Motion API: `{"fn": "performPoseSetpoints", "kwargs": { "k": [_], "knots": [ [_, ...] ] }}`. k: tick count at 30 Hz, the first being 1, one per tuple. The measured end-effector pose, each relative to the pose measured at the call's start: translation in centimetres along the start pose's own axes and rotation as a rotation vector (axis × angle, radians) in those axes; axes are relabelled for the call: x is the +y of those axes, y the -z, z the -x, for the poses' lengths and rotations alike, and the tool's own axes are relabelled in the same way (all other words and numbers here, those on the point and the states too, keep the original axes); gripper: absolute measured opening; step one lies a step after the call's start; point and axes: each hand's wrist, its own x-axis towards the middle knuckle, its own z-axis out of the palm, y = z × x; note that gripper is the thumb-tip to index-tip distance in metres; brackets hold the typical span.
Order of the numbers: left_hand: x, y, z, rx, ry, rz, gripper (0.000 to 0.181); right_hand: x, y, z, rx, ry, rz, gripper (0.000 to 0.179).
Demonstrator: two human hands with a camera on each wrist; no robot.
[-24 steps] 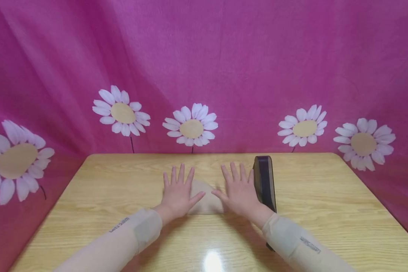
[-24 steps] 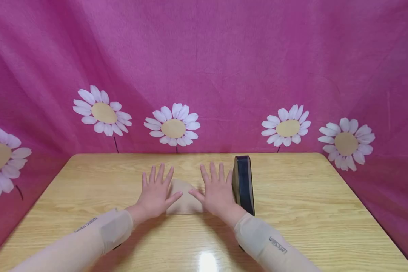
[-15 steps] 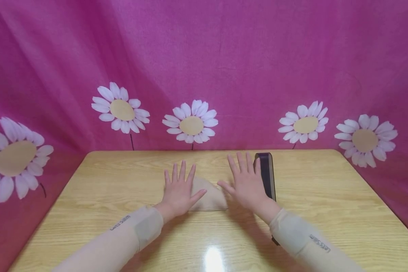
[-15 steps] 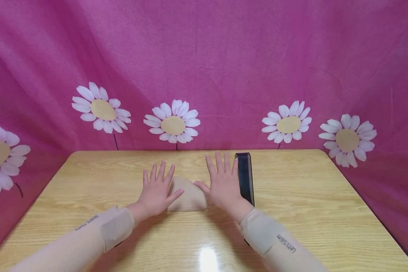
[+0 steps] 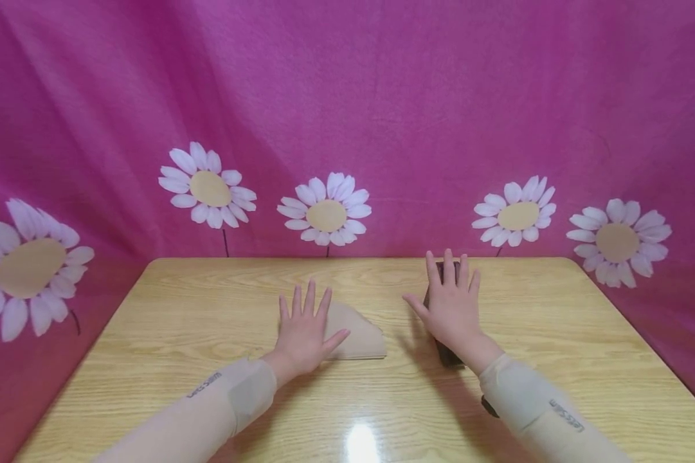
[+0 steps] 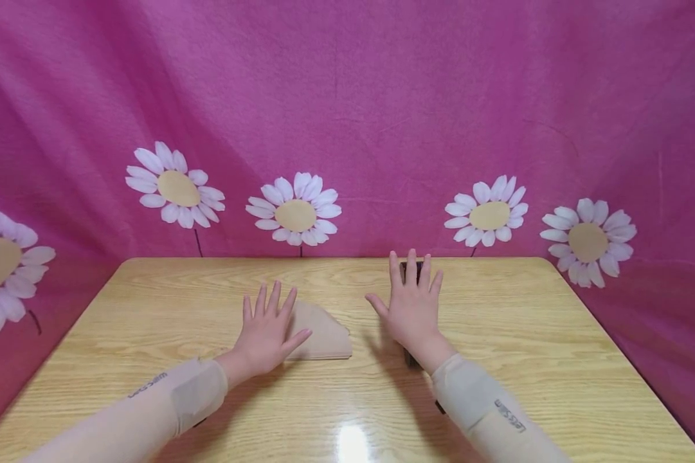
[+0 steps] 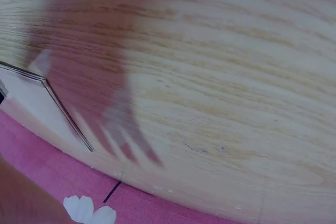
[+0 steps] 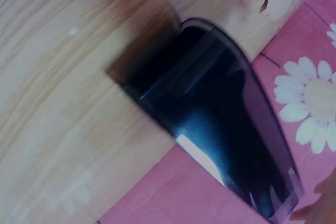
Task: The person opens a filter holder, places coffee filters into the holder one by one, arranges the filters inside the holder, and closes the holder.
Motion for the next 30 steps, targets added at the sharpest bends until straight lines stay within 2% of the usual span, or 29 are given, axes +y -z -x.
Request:
{"fn": "performPoseSetpoints", "kwargs": {
  "k": [5,12,18,23,30],
  "knots": [
    [0.0,0.0,0.0,-0.011,0.004,-0.007,0.081,1.5,-0.2,-0.2,0.001,-0.033,0.067,0.095],
    [0.1,0.0,0.0,-0.011,-0.004,0.000,0.081,2.5,0.1,-0.4,-0.073,-0.129,-0.068,0.092],
    [0.2,0.0,0.0,-0.004,-0.015,-0.013,0.080,2.5,0.6,-0.6,-0.153,-0.162,-0.106,0.092],
    [0.1,-0.1,0.1,-0.003,-0.017,-0.017,0.080,2.7,1.0,-0.5,-0.215,-0.168,-0.128,0.090],
    [-0.1,0.0,0.1,0.008,-0.015,-0.018,0.080,2.6,1.4,-0.2,-0.225,-0.139,-0.137,0.089]
  ]
}}
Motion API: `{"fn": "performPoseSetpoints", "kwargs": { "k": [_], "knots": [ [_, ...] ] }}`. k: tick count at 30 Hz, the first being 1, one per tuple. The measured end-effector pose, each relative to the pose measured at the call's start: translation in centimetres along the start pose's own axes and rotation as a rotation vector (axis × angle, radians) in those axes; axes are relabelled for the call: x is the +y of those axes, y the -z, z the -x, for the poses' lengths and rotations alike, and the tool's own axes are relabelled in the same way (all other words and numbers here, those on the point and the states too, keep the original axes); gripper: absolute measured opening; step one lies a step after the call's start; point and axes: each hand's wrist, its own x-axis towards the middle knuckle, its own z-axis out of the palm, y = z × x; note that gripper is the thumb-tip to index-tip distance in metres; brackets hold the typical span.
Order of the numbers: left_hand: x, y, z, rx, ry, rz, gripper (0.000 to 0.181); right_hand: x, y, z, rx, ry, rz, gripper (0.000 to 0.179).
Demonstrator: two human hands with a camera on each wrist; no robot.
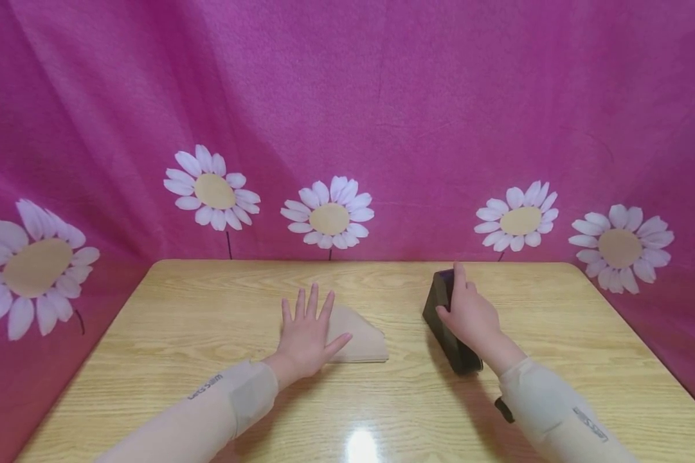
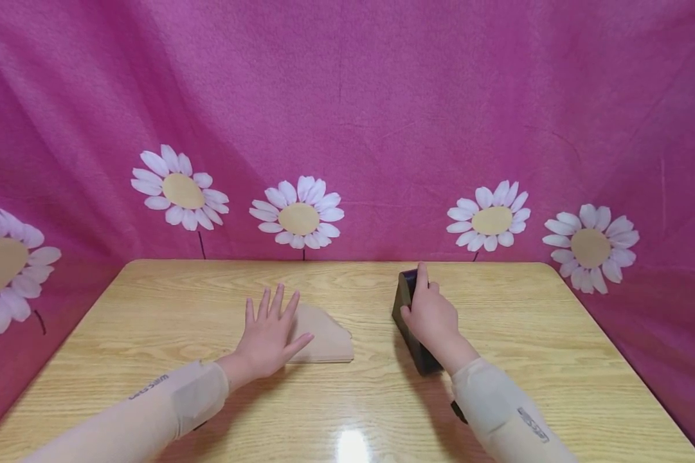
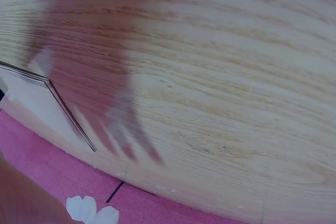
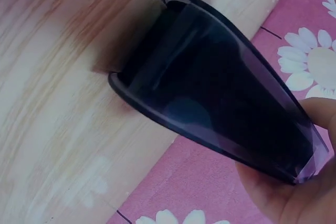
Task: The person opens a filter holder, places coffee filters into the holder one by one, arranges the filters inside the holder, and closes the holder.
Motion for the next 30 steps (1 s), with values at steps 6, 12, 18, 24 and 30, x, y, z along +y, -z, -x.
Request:
{"fn": "performPoseSetpoints", "kwargs": {
  "k": [6,12,18,24,30],
  "knots": [
    [0.0,0.1,-0.1,-0.001,-0.001,0.000,0.079,0.1,0.4,0.5,-0.028,0.059,-0.020,0.094],
    [0.0,0.2,-0.2,-0.005,0.001,-0.004,0.079,0.4,1.1,0.8,-0.110,0.095,-0.096,0.088],
    [0.0,0.1,-0.3,0.008,0.003,-0.029,0.079,0.9,1.7,1.3,-0.182,0.145,-0.116,0.083],
    [0.0,0.0,-0.4,0.004,0.004,-0.015,0.079,0.9,2.6,1.9,-0.327,0.299,-0.127,0.077],
    [-0.1,-0.1,-0.4,0.005,0.008,-0.004,0.079,0.2,2.9,2.5,-0.468,0.425,-0.177,0.056]
  ]
}}
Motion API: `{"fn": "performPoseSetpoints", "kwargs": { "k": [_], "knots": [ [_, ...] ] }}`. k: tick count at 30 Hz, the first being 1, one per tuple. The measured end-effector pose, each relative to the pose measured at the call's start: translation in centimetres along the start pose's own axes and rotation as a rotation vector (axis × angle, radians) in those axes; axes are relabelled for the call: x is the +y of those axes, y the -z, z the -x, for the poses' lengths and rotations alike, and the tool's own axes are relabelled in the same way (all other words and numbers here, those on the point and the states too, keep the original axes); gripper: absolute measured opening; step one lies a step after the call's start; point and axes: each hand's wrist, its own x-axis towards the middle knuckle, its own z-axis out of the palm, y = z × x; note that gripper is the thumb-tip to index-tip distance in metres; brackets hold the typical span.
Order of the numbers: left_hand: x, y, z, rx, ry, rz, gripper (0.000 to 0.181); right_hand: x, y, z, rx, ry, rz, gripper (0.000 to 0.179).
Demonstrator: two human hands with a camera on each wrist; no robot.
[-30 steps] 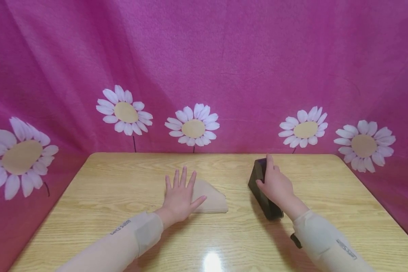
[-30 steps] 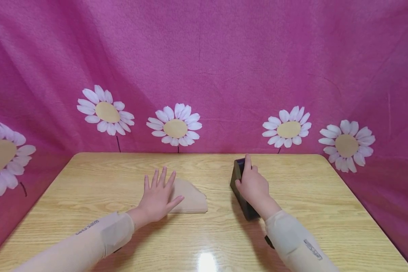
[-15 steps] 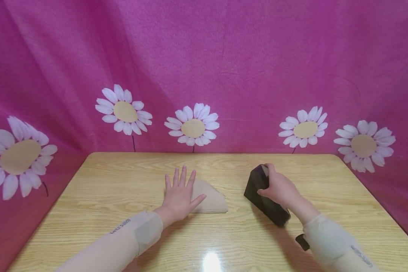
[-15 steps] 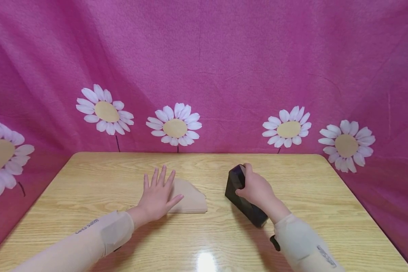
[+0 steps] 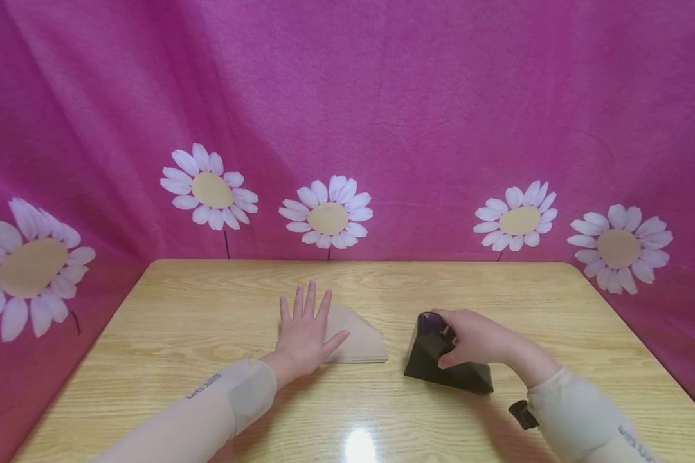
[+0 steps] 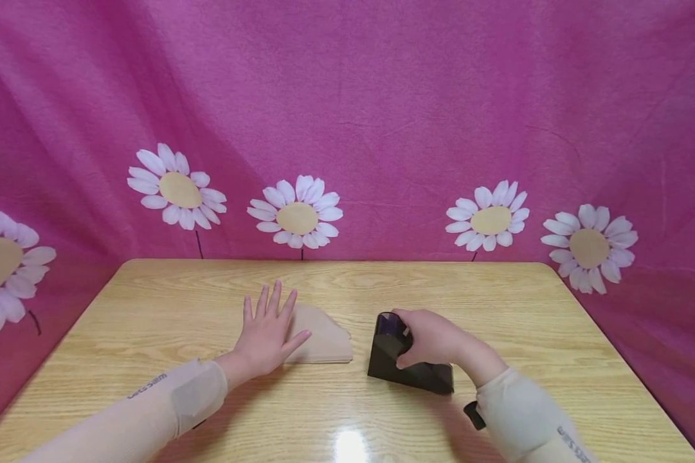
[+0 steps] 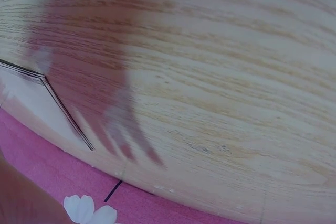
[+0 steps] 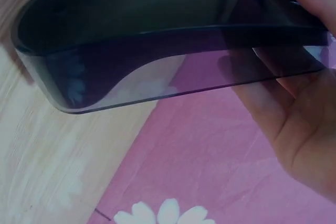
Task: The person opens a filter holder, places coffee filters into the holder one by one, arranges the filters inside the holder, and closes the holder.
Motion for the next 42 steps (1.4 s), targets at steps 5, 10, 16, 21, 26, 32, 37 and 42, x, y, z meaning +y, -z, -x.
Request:
{"fn": "performPoseSetpoints", "kwargs": {
  "k": [5,10,16,21,26,32,37,42],
  "knots": [
    [-0.1,0.0,0.0,0.005,0.003,0.000,0.079,-1.4,-0.7,-0.1,-0.036,0.071,0.027,0.051],
    [-0.1,0.0,0.0,0.007,0.004,-0.002,0.079,-3.1,-1.7,-0.5,-0.042,0.104,0.072,0.049],
    [-0.2,-0.1,-0.2,-0.003,0.020,-0.021,0.080,-5.2,-2.6,-1.5,-0.057,0.164,0.104,0.048],
    [-0.1,-0.1,-0.3,-0.007,0.028,-0.008,0.080,-6.8,-3.2,-2.4,-0.079,0.198,0.125,0.048],
    [-0.1,0.0,-0.2,-0.003,0.033,-0.014,0.080,-7.7,-3.6,-3.3,-0.076,0.191,0.135,0.048],
    [-0.3,0.0,-0.2,-0.006,0.040,-0.018,0.080,-8.0,-3.8,-3.9,-0.066,0.163,0.134,0.051],
    [-0.6,0.0,-0.2,0.006,0.045,-0.023,0.080,-8.1,-3.9,-4.5,-0.040,0.143,0.143,0.054],
    [-0.9,-0.1,-0.2,0.014,0.042,-0.031,0.081,-8.1,-3.8,-4.9,-0.020,0.109,0.133,0.062]
  ]
}}
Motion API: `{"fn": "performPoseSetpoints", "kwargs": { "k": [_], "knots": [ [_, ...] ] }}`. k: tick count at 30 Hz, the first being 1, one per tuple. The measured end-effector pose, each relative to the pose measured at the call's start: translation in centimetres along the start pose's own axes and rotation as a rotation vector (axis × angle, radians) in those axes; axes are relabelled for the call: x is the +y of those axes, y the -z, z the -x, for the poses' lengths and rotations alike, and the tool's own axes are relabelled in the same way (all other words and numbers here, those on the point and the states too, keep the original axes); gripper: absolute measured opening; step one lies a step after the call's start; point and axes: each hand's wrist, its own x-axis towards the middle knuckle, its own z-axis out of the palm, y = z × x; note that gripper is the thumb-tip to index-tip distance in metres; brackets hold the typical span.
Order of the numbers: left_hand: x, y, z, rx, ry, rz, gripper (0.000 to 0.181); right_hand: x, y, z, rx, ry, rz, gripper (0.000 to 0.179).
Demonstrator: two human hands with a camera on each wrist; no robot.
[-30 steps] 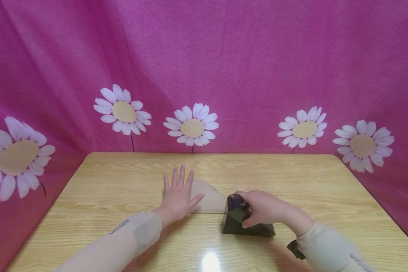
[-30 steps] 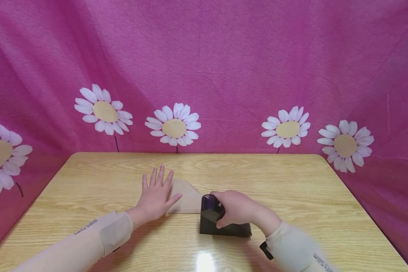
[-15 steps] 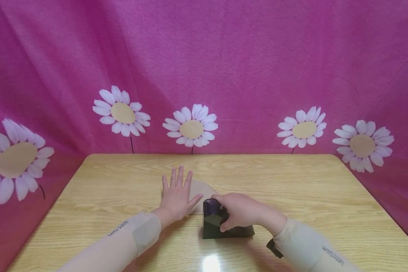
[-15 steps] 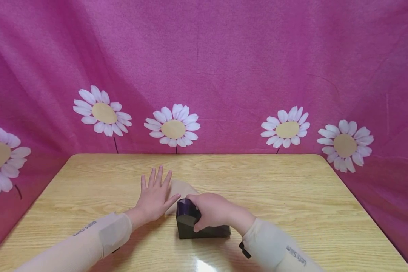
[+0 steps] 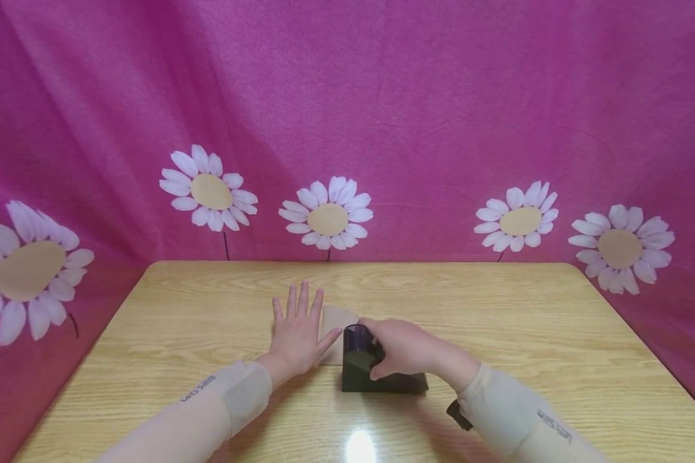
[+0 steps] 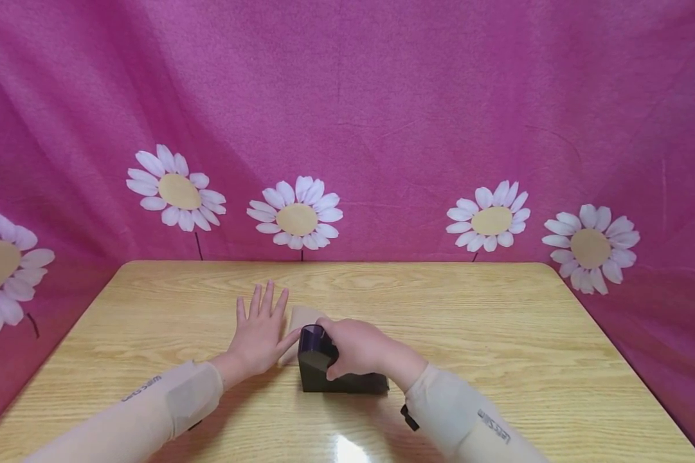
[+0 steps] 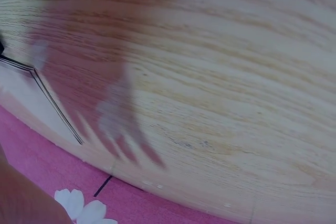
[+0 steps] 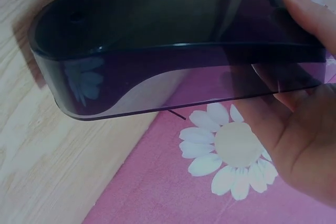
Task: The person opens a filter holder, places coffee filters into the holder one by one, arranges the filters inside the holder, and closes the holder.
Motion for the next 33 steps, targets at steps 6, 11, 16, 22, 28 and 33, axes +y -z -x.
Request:
{"fn": "performPoseSetpoints", "kwargs": {
  "k": [6,11,16,22,28,33],
  "knots": [
    [-0.2,0.1,0.0,-0.006,0.010,0.016,0.081,0.5,0.1,-0.6,0.032,-0.044,-0.012,0.065],
    [-0.4,0.2,0.1,-0.004,0.016,0.026,0.080,1.0,0.2,-1.2,0.062,-0.098,-0.028,0.069],
    [-0.5,0.2,0.1,0.000,0.015,0.034,0.080,1.6,0.5,-1.6,0.093,-0.106,-0.033,0.064],
    [-0.5,0.2,0.0,0.032,-0.028,0.073,0.078,2.4,0.8,-2.1,0.107,-0.117,-0.026,0.064],
    [-0.3,0.9,-0.3,0.031,-0.198,0.269,0.065,2.4,0.9,-2.2,0.095,-0.118,-0.036,0.069],
    [0.5,1.6,-0.2,-0.013,-0.313,0.470,0.053,2.4,0.9,-2.2,0.093,-0.103,-0.046,0.067]
  ]
}}
